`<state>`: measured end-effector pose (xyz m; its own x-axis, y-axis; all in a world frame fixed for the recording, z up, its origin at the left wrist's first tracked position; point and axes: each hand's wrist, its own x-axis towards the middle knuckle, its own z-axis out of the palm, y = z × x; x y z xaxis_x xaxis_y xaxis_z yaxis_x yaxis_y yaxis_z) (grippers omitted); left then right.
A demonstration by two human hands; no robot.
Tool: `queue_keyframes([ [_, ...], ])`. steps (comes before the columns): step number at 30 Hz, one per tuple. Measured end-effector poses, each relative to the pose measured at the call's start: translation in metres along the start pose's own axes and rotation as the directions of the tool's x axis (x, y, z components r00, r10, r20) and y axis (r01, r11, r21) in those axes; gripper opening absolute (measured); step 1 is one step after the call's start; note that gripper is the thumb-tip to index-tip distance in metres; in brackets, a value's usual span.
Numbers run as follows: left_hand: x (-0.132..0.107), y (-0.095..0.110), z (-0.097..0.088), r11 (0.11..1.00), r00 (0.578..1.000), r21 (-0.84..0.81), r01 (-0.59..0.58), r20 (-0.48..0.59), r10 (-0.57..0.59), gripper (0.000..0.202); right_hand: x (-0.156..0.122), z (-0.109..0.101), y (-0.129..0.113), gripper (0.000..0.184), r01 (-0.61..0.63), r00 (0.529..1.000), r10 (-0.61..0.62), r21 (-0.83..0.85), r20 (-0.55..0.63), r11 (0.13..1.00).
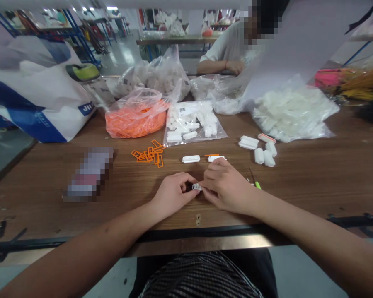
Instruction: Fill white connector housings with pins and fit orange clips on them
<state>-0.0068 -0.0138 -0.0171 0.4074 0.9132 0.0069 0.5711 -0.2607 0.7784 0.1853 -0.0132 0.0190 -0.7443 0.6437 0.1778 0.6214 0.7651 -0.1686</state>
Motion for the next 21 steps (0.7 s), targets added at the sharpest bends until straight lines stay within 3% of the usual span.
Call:
queue_keyframes([
  [3, 0.000, 0.000, 0.000, 1.000, 1.000, -0.006, 0.000, -0.003, 0.000, 0.009, -0.001, -0.002, -0.002, 0.024, 0.007, 1.000, -0.007, -0.034, 0.011, 0.999],
  [9, -0.001, 0.000, 0.001, 1.000, 1.000, -0.008, 0.010, -0.009, -0.010, 0.011, -0.003, -0.005, 0.004, 0.024, -0.058, 0.996, 0.064, 0.102, -0.055, 0.993],
  [16, 0.000, -0.001, -0.001, 1.000, 1.000, 0.010, 0.005, -0.002, -0.005, 0.010, -0.002, -0.001, -0.003, 0.022, -0.022, 1.000, 0.022, -0.006, -0.020, 1.000],
  [19, 0.000, 0.000, -0.002, 1.000, 1.000, 0.016, 0.005, 0.003, -0.005, 0.011, -0.011, -0.015, 0.012, 0.025, -0.148, 0.986, 0.152, 0.062, -0.065, 0.987],
  [21, 0.000, 0.000, -0.003, 1.000, 1.000, 0.009, 0.008, 0.011, -0.008, 0.011, -0.025, -0.028, 0.033, 0.025, -0.301, 0.947, 0.310, 0.102, -0.084, 0.948],
])
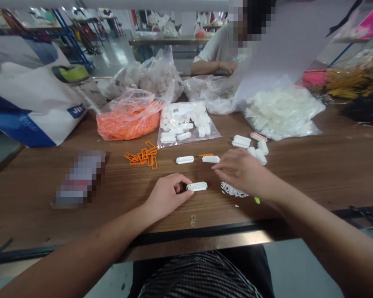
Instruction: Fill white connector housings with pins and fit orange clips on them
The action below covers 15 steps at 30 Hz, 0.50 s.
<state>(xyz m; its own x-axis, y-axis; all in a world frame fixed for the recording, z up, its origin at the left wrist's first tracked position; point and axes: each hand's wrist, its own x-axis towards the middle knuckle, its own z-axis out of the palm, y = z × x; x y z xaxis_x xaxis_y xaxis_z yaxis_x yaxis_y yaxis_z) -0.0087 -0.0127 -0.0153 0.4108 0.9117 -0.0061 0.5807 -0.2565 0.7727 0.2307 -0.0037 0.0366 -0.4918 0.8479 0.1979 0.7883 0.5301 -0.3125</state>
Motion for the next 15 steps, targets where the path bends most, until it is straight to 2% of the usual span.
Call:
queue_keyframes([
  [2, 0.000, 0.000, -0.001, 1.000, 1.000, -0.010, 0.000, 0.007, 0.000, 0.011, -0.008, -0.014, 0.025, 0.021, -0.111, 0.985, 0.115, -0.038, 0.125, 0.993],
  [4, 0.000, 0.000, -0.001, 1.000, 1.000, -0.015, -0.003, 0.011, 0.003, 0.011, -0.017, -0.020, 0.047, 0.023, -0.173, 0.949, 0.197, -0.118, 0.244, 0.978],
  [7, 0.000, 0.000, -0.002, 1.000, 1.000, -0.016, -0.004, 0.012, 0.004, 0.011, -0.029, -0.019, 0.064, 0.021, -0.219, 0.913, 0.235, -0.087, 0.333, 0.972],
  [10, 0.000, 0.000, -0.002, 1.000, 1.000, -0.013, 0.001, 0.016, -0.001, 0.011, -0.033, -0.014, 0.065, 0.020, -0.188, 0.921, 0.198, -0.064, 0.334, 0.980],
  [15, 0.000, 0.001, -0.002, 1.000, 1.000, -0.007, 0.021, 0.011, -0.021, 0.013, -0.032, -0.016, 0.056, 0.020, -0.107, 0.962, 0.148, -0.181, 0.229, 0.978],
])
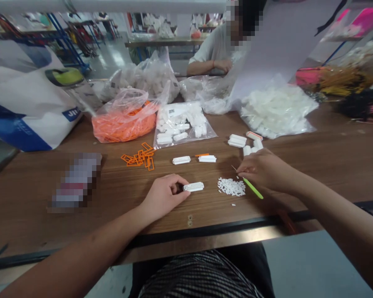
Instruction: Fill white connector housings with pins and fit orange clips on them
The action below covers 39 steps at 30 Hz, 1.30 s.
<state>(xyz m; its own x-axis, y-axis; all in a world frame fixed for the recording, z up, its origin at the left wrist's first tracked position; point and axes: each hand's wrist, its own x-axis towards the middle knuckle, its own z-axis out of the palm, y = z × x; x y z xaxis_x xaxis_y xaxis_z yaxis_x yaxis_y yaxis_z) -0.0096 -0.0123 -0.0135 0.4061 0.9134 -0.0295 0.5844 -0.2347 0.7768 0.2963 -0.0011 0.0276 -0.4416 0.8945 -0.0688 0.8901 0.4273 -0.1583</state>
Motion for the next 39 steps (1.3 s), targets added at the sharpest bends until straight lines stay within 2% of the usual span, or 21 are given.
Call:
queue_keyframes([
  [5, 0.000, 0.000, 0.000, 1.000, 1.000, -0.007, -0.007, 0.002, 0.007, 0.013, -0.002, 0.001, -0.005, 0.027, 0.106, 0.994, -0.098, -0.181, 0.050, 0.978],
  [14, 0.000, -0.001, 0.000, 1.000, 1.000, -0.014, 0.000, 0.000, 0.000, 0.013, -0.001, 0.009, -0.008, 0.028, 0.107, 0.994, -0.091, -0.285, 0.066, 0.953],
  [17, 0.000, 0.000, 0.001, 1.000, 1.000, -0.020, 0.003, 0.000, -0.003, 0.012, 0.000, 0.010, -0.008, 0.026, 0.081, 0.997, -0.081, -0.233, 0.008, 0.969],
  [20, 0.000, 0.000, 0.002, 1.000, 1.000, -0.009, 0.000, -0.003, 0.000, 0.012, 0.004, 0.008, -0.019, 0.019, 0.070, 0.994, -0.072, -0.026, -0.080, 0.997],
  [23, 0.000, -0.001, 0.002, 1.000, 1.000, -0.001, -0.002, -0.008, 0.002, 0.013, 0.013, 0.005, -0.045, 0.015, 0.160, 0.981, -0.131, 0.208, -0.146, 0.965],
  [26, 0.000, -0.001, 0.002, 1.000, 1.000, -0.005, 0.000, -0.003, 0.000, 0.014, 0.026, 0.006, -0.075, 0.015, 0.243, 0.967, -0.206, 0.297, -0.150, 0.924],
  [30, 0.000, 0.000, 0.003, 1.000, 1.000, -0.020, 0.008, 0.001, -0.008, 0.013, 0.040, 0.013, -0.097, 0.016, 0.286, 0.956, -0.255, 0.249, -0.147, 0.925],
  [39, 0.000, -0.001, 0.003, 1.000, 1.000, -0.029, -0.007, -0.002, 0.007, 0.011, 0.042, 0.016, -0.099, 0.021, 0.333, 0.938, -0.326, 0.051, -0.120, 0.941],
])
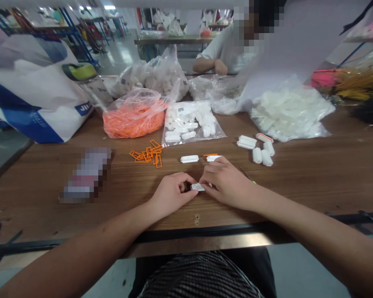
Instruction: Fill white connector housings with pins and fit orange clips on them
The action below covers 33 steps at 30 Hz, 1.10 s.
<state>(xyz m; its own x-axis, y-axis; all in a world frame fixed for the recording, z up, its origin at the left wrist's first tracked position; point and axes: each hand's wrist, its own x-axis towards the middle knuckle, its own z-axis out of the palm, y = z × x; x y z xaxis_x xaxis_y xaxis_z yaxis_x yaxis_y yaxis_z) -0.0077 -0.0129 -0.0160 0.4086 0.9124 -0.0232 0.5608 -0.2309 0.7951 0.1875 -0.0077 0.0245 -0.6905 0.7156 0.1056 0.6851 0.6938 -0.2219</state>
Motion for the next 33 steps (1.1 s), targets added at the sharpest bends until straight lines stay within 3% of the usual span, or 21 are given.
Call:
queue_keyframes([
  [7, 0.000, -0.002, 0.002, 1.000, 1.000, -0.026, 0.005, -0.002, -0.005, 0.013, 0.006, -0.001, -0.006, 0.025, 0.034, 0.998, -0.028, -0.103, 0.057, 0.994],
  [15, 0.000, 0.000, 0.000, 1.000, 1.000, -0.024, 0.011, 0.001, -0.011, 0.012, 0.007, 0.000, -0.001, 0.010, -0.138, 0.990, 0.135, 0.119, 0.036, 0.983],
  [21, -0.001, 0.002, -0.001, 1.000, 1.000, -0.013, 0.023, 0.003, -0.023, 0.012, -0.002, -0.002, 0.000, 0.019, -0.021, 1.000, 0.022, 0.110, -0.011, 0.994],
  [27, -0.001, 0.000, 0.000, 1.000, 1.000, 0.003, 0.008, -0.003, -0.008, 0.013, -0.009, -0.002, 0.001, 0.019, -0.007, 0.996, 0.020, 0.144, -0.091, 0.989],
  [33, 0.000, -0.001, 0.002, 1.000, 1.000, -0.019, 0.014, -0.009, -0.015, 0.012, -0.011, 0.005, -0.003, 0.021, 0.023, 0.995, -0.017, 0.058, -0.101, 0.998],
])
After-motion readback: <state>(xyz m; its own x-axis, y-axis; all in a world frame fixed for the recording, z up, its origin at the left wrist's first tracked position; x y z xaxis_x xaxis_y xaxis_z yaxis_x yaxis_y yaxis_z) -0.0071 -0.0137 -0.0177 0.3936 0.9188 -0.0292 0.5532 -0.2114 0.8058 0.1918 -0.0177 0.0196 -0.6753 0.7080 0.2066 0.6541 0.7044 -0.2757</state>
